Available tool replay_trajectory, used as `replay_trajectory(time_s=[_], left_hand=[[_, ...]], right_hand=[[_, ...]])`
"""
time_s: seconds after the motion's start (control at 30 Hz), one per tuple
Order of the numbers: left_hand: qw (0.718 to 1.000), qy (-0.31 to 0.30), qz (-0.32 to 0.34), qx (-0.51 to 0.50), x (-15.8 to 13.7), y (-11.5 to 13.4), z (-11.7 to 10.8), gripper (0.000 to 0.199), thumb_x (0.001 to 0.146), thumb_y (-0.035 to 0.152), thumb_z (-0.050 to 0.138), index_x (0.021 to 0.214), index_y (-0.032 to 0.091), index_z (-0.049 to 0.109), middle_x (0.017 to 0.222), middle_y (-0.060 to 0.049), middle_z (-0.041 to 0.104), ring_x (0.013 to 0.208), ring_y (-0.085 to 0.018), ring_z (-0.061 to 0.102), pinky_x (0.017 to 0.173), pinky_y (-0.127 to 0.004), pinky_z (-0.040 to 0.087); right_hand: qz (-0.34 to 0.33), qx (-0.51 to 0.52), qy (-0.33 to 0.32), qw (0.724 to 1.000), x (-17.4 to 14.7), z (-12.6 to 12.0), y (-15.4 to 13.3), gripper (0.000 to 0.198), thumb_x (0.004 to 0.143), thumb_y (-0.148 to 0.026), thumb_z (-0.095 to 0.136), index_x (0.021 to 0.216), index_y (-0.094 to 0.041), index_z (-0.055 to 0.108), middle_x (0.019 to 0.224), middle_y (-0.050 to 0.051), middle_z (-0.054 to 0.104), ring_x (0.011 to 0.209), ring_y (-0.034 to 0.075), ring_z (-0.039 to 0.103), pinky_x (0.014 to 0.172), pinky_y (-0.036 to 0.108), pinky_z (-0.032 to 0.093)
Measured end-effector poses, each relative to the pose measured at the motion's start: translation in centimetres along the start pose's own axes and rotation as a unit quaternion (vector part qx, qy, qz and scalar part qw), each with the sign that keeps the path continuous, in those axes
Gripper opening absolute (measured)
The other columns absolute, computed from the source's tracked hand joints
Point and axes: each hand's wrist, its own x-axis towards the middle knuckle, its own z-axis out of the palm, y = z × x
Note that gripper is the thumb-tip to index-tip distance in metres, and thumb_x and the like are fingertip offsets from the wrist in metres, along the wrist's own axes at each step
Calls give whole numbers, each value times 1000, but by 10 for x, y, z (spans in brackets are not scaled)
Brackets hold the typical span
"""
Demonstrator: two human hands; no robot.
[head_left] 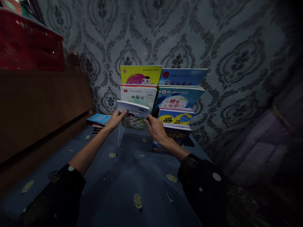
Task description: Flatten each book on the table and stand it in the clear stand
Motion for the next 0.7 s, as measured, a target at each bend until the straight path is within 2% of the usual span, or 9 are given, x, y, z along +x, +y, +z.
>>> replay_trajectory(time_s=[0.17, 0.33, 0.4, 0.5, 0.7], left_hand=[[993, 41, 26, 107, 1, -6, -9, 44, 88, 55, 59, 108, 16, 59, 108, -8, 69, 104, -25, 62, 93, -33, 46], [966, 81, 15, 243, 5, -9, -15, 24, 88, 42, 60, 91, 19, 57, 87, -5, 64, 85, -22, 60, 81, -32, 46], [963, 87, 17, 255, 7, -10, -14, 20, 88, 39, 59, 91, 20, 56, 87, -4, 63, 84, -22, 59, 80, -32, 45], [963, 96, 17, 252, 10, -14, -12, 16, 89, 35, 55, 91, 20, 56, 87, -5, 65, 84, -22, 60, 79, -32, 45], [963, 102, 1, 251, 13, -24, -12, 14, 90, 33, 53, 89, 19, 56, 84, -4, 66, 81, -20, 63, 76, -30, 48]], right_hand=[[49, -51, -57, 996, 12, 2, -6, 11, 97, -23, 47, 94, -21, 58, 86, 9, 71, 81, 24, 66, 69, 30, 40], [91, -63, -76, 991, 24, 9, -5, 11, 96, -19, 46, 94, -19, 57, 87, 16, 71, 83, 30, 68, 71, 34, 44], [99, -62, -63, 991, 25, 13, -5, 9, 95, -18, 47, 98, -17, 55, 95, 19, 70, 87, 31, 68, 74, 36, 47], [99, -54, -39, 993, 20, 18, -6, 16, 94, -17, 45, 109, -16, 51, 104, 19, 69, 91, 30, 67, 78, 38, 50], [120, -15, -35, 992, 9, 21, -9, 26, 94, -18, 38, 119, -14, 44, 105, 17, 70, 87, 27, 68, 79, 39, 52]])
